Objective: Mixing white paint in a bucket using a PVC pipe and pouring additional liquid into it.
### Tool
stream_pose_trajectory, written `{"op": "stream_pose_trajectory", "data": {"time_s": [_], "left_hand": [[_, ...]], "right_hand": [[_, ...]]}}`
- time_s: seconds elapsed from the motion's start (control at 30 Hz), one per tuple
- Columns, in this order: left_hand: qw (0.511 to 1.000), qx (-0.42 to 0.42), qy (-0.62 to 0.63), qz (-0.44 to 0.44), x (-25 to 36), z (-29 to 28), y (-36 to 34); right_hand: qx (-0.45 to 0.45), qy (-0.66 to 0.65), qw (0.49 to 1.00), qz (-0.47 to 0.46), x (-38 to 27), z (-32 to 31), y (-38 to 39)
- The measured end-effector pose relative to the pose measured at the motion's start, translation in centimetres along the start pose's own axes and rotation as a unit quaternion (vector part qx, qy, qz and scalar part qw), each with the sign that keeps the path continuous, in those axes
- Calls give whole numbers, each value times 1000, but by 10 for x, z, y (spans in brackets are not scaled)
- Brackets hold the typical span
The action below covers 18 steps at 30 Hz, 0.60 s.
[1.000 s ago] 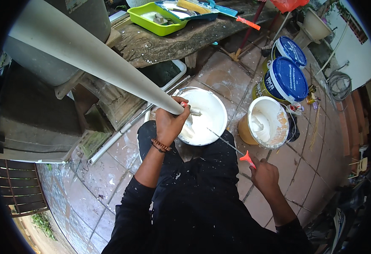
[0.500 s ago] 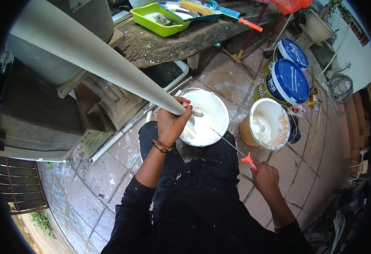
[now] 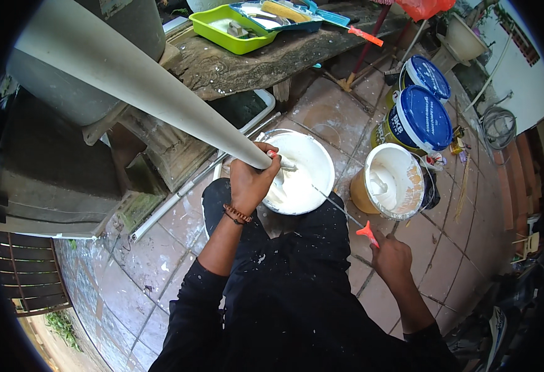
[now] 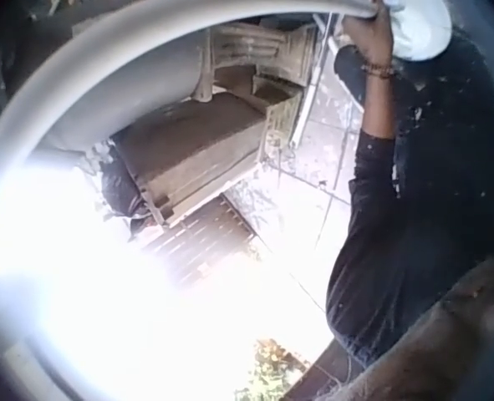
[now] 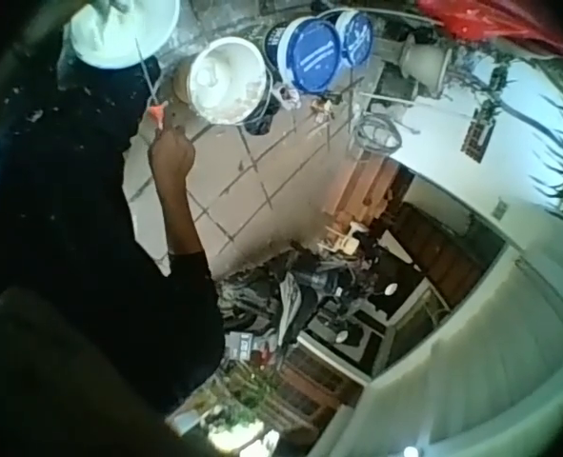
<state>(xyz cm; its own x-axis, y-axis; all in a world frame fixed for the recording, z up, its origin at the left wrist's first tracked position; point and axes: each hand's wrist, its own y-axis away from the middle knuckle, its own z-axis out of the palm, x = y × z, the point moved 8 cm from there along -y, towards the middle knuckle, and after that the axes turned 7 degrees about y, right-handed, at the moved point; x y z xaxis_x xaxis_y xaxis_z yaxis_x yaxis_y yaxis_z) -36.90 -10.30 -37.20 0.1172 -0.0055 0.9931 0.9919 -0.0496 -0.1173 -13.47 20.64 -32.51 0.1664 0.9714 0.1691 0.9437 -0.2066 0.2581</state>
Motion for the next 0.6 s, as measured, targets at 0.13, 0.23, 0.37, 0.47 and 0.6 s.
{"op": "stream_pose_trajectory", "data": {"time_s": [0.13, 0.23, 0.37, 0.47, 0.6], "left_hand": [[1000, 5, 0, -5, 1, -2, 1], [1000, 10, -3, -18, 1, -1, 3], [1000, 5, 30, -10, 1, 3, 3], [1000, 6, 15, -9, 3, 3, 4], [1000, 10, -8, -7, 1, -2, 4]], "right_hand": [[-27, -1, 1000, 0, 8, -24, 16], [-42, -17, 999, -29, 0, -22, 14], [-8, -15, 1000, -26, -7, -1, -4], [2, -7, 1000, -14, -1, -1, -2], [-33, -7, 999, -9, 9, -20, 16]]}}
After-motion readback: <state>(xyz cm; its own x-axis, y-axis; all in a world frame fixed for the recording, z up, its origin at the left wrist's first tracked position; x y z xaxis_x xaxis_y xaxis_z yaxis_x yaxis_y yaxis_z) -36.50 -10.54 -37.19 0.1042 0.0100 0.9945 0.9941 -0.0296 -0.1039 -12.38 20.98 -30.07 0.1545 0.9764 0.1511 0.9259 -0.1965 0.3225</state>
